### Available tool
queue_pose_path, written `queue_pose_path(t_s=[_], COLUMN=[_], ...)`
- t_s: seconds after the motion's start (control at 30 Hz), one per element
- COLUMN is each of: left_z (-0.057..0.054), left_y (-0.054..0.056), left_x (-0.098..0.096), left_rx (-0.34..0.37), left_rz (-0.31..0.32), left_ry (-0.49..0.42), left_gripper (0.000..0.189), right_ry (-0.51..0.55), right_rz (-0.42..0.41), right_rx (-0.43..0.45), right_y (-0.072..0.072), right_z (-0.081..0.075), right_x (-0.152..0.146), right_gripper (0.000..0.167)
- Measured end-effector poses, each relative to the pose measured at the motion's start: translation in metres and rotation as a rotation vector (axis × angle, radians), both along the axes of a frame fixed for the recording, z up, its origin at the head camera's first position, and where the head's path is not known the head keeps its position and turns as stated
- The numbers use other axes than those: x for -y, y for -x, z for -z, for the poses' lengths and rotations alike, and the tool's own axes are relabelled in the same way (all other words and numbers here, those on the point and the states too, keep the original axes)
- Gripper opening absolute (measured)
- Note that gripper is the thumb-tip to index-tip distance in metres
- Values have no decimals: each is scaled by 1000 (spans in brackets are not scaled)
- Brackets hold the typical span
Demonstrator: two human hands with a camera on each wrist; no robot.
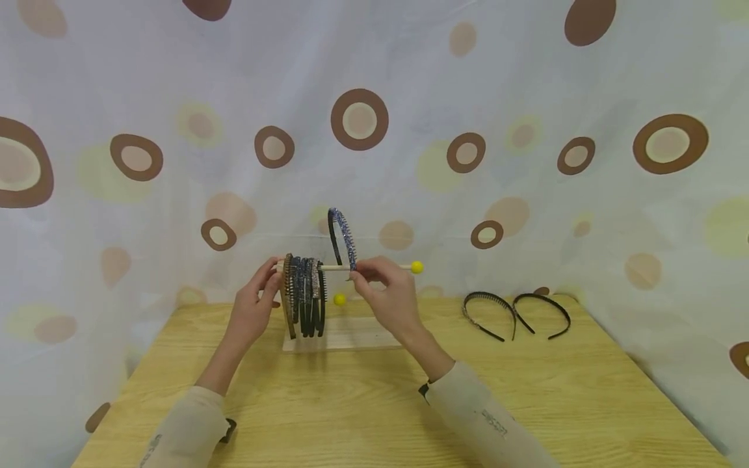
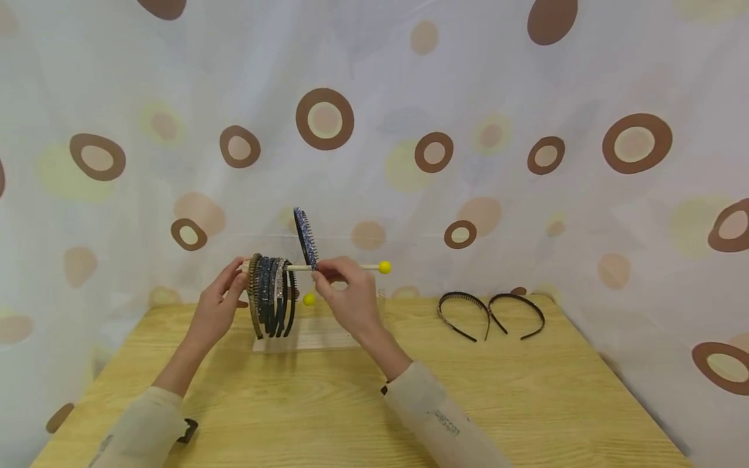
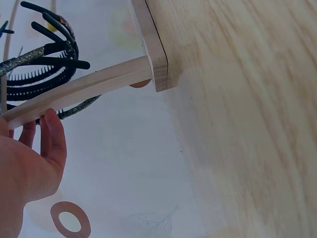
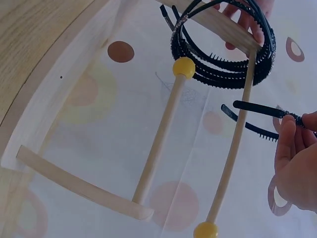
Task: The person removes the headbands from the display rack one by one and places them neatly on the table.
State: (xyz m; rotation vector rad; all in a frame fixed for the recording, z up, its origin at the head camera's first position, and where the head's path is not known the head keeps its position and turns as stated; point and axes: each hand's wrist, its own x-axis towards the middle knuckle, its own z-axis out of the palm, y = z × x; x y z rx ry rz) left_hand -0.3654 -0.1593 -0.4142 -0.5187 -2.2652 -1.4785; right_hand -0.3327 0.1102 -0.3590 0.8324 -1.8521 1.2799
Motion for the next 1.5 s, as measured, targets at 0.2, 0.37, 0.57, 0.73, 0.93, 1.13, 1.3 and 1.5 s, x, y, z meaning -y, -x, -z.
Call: queue_pose_path(t_s=[0.2, 0.37, 0.57, 0.73, 0.93, 1.13, 1.3, 1.5], left_z=[1, 1, 1, -2, -2, 1, -2, -2], left_y=[1, 1, 2, 6, 10, 9, 9, 11], left_x=[0, 0, 2, 6, 3, 4, 5, 4], left_rx=[-3, -1, -3, -39, -38, -23, -38, -19], left_rz=[-4, -2, -5, -13, 7, 12, 14, 15], left_ry=[10, 12, 17, 23, 20, 28, 16, 10], left_gripper=[55, 55, 55, 53, 54, 54, 53, 55], right_ry=[48, 103, 147, 158, 125, 119, 86, 38], right_rz=[-8, -30, -41, -35, 79, 193, 231, 379], right_rx=[-59, -59, -28, 13, 66, 194, 275, 358], right_y=[-22, -27, -17, -11, -33, -55, -62, -62], right_z=[-26, -34, -27, -19, -24, -22, -22, -10], right_x=[-4, -15, -38, -64, -99, -137, -170, -217], right_gripper=[13, 15, 16, 15, 12, 14, 18, 23])
